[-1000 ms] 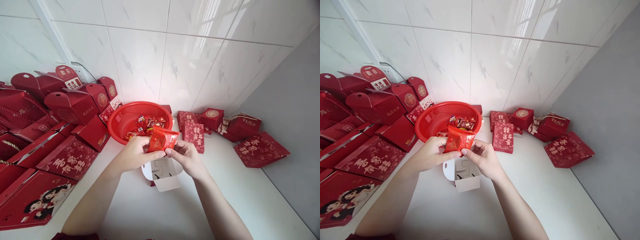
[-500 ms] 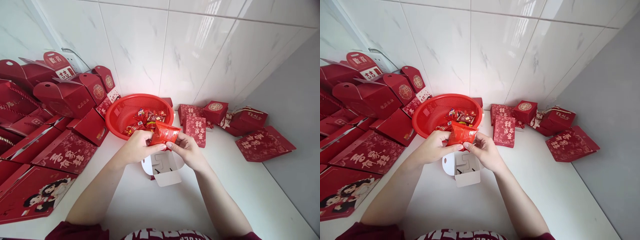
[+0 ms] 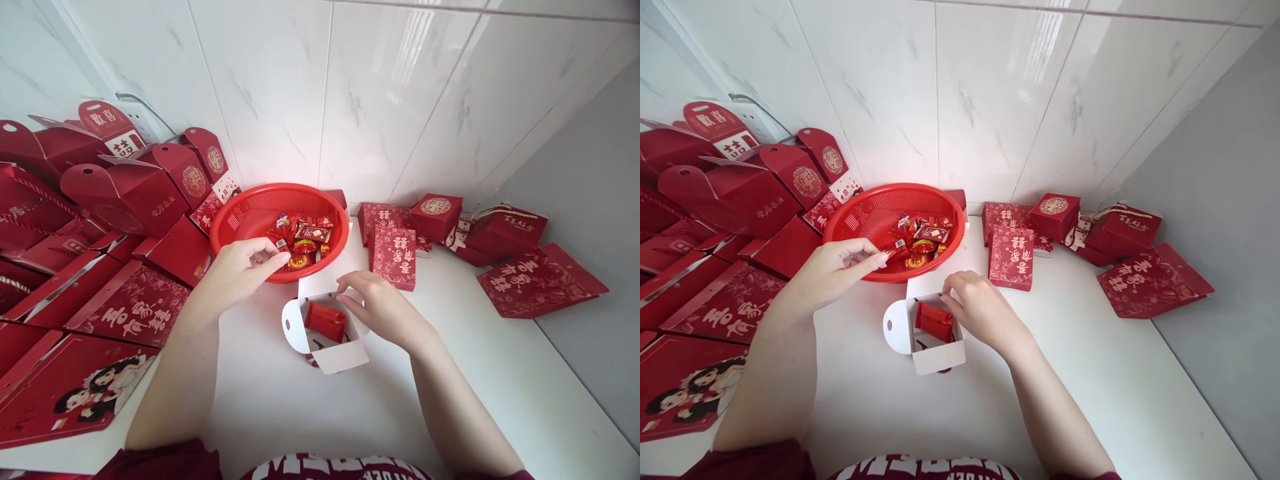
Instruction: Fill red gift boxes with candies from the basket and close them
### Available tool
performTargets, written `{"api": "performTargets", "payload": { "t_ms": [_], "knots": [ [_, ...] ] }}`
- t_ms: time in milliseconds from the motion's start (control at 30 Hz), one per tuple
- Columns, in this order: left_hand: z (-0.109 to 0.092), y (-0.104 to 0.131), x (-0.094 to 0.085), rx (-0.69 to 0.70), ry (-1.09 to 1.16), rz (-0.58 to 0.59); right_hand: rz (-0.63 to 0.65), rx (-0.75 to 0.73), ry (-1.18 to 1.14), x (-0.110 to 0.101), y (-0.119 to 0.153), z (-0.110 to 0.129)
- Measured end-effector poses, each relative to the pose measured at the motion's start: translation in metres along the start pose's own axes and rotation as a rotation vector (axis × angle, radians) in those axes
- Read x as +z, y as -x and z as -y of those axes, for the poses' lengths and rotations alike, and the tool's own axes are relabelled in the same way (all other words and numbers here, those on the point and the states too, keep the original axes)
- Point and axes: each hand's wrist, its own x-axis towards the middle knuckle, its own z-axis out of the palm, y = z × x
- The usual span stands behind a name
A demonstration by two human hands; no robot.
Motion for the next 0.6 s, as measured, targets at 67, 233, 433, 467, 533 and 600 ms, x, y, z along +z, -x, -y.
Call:
{"api": "performTargets", "payload": {
  "t_ms": [67,233,433,467,533,600],
  "knots": [
    [0.002,0.000,-0.001,0.000,-0.040,0.015,-0.050,0.001,0.079,0.001,0.000,-0.004],
    [0.004,0.001,0.001,-0.013,-0.163,0.127,-0.001,0.083,0.121,-0.013,0.004,-0.012],
    [0.002,0.001,0.007,-0.032,-0.281,0.174,0.080,0.184,0.170,-0.018,0.006,-0.016],
    [0.003,0.001,0.007,-0.025,-0.281,0.159,0.097,0.190,0.172,-0.017,0.006,-0.017],
    [0.004,0.000,0.007,-0.023,-0.284,0.150,0.126,0.179,0.153,-0.015,0.007,-0.018],
    [0.005,-0.001,0.005,-0.025,-0.293,0.169,0.148,0.143,0.100,-0.015,0.008,-0.017]
  ]
}}
